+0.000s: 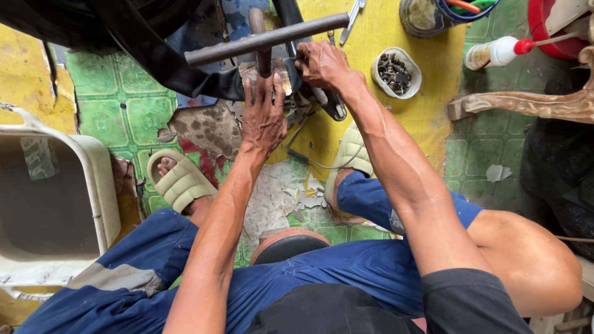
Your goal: The person sits on a low stool in a motorcycle repair shop and repairs a rear swingarm and brake assembly. They cut a black rubber piece with a string and scissors, fit the rubber piece onto the metal assembly, tap it into place with a metal rod, and sand a surface with sandpaper.
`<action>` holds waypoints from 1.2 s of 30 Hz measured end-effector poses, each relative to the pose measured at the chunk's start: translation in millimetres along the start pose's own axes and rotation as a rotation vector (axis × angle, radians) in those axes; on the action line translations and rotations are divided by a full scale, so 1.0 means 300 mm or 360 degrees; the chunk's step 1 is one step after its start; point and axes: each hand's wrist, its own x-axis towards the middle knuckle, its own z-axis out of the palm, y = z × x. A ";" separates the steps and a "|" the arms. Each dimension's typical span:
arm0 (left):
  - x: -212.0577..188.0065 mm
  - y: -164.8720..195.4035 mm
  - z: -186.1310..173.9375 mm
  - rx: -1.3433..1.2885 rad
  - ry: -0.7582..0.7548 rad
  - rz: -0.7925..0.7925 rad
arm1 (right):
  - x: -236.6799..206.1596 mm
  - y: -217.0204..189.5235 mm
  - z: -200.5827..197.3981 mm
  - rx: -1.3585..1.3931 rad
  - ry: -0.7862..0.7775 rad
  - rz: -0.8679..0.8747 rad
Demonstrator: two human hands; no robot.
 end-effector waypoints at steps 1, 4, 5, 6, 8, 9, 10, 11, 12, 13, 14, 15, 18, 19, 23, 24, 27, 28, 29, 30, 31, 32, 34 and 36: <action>0.000 -0.003 0.005 -0.0006 0.0021 0.0003 | 0.000 -0.006 0.003 -0.0010 0.0050 -0.0013; 0.001 -0.002 0.008 -0.0023 0.0034 0.0017 | -0.015 -0.016 -0.015 0.0036 0.0026 0.0123; 0.003 -0.002 0.003 -0.0005 0.0026 0.0022 | -0.028 -0.010 -0.028 0.0155 0.0014 0.0141; 0.006 -0.006 -0.001 0.0018 0.0019 0.0028 | -0.043 0.000 -0.042 0.0277 0.0004 0.0155; 0.009 -0.008 -0.012 0.0003 0.0055 0.0027 | -0.091 0.033 -0.067 0.0393 0.0101 0.0208; 0.011 -0.009 -0.018 -0.0005 0.0076 0.0025 | -0.119 0.053 -0.072 0.0385 0.0215 0.0240; 0.012 -0.013 -0.025 -0.0004 0.0102 0.0029 | -0.142 0.064 -0.065 0.0373 0.0336 0.0270; 0.009 -0.016 -0.031 -0.0004 0.0120 0.0035 | -0.161 0.069 -0.047 0.0399 0.0255 0.0216; 0.006 -0.017 -0.036 -0.0010 0.0132 0.0047 | -0.179 0.066 -0.018 0.0428 0.0171 0.0171; 0.002 -0.017 -0.038 -0.0040 0.0130 0.0041 | -0.191 0.058 0.015 0.0453 0.0092 0.0124; 0.002 -0.018 -0.038 -0.0062 0.0133 0.0034 | -0.192 0.049 0.045 0.0508 0.0276 0.0061; 0.000 -0.018 -0.037 -0.0085 0.0132 0.0025 | -0.196 0.038 0.074 0.0563 0.0456 -0.0004; -0.004 -0.019 -0.026 -0.0022 0.0178 0.0032 | -0.220 0.016 0.106 0.0604 0.0512 0.0140; -0.007 -0.020 -0.022 -0.0052 0.0171 0.0021 | -0.235 0.025 0.110 0.0590 0.0457 0.0235; -0.015 -0.028 -0.007 -0.0077 0.0227 0.0044 | -0.348 0.054 0.030 0.0413 0.0380 0.0370; -0.014 -0.029 -0.004 -0.0061 0.0255 0.0056 | -0.377 0.059 0.004 0.0411 0.0328 0.0443; -0.010 -0.028 0.002 -0.0057 0.0183 0.0047 | -0.459 0.063 -0.084 0.0401 0.0395 0.0450; -0.003 -0.030 0.003 -0.0060 0.0180 0.0045 | -0.475 0.064 -0.119 0.0400 0.0455 0.0408; 0.000 -0.027 0.004 -0.0066 0.0172 0.0035 | -0.492 0.067 -0.159 0.0352 0.0500 0.0293; 0.002 -0.025 0.005 -0.0080 0.0161 0.0023 | -0.507 0.069 -0.198 0.0300 0.0538 0.0183; 0.003 -0.024 0.005 -0.0122 0.0127 0.0021 | -0.521 0.071 -0.235 0.0251 0.0576 0.0073; 0.005 -0.024 0.006 -0.0157 0.0106 0.0019 | -0.529 0.073 -0.271 0.0225 0.0528 -0.0030; 0.005 -0.029 0.008 -0.0177 0.0145 0.0023 | -0.537 0.072 -0.327 0.0171 0.0436 -0.0233; 0.002 -0.030 0.015 -0.0165 0.0253 0.0040 | -0.526 0.059 -0.353 0.0118 0.0341 -0.0335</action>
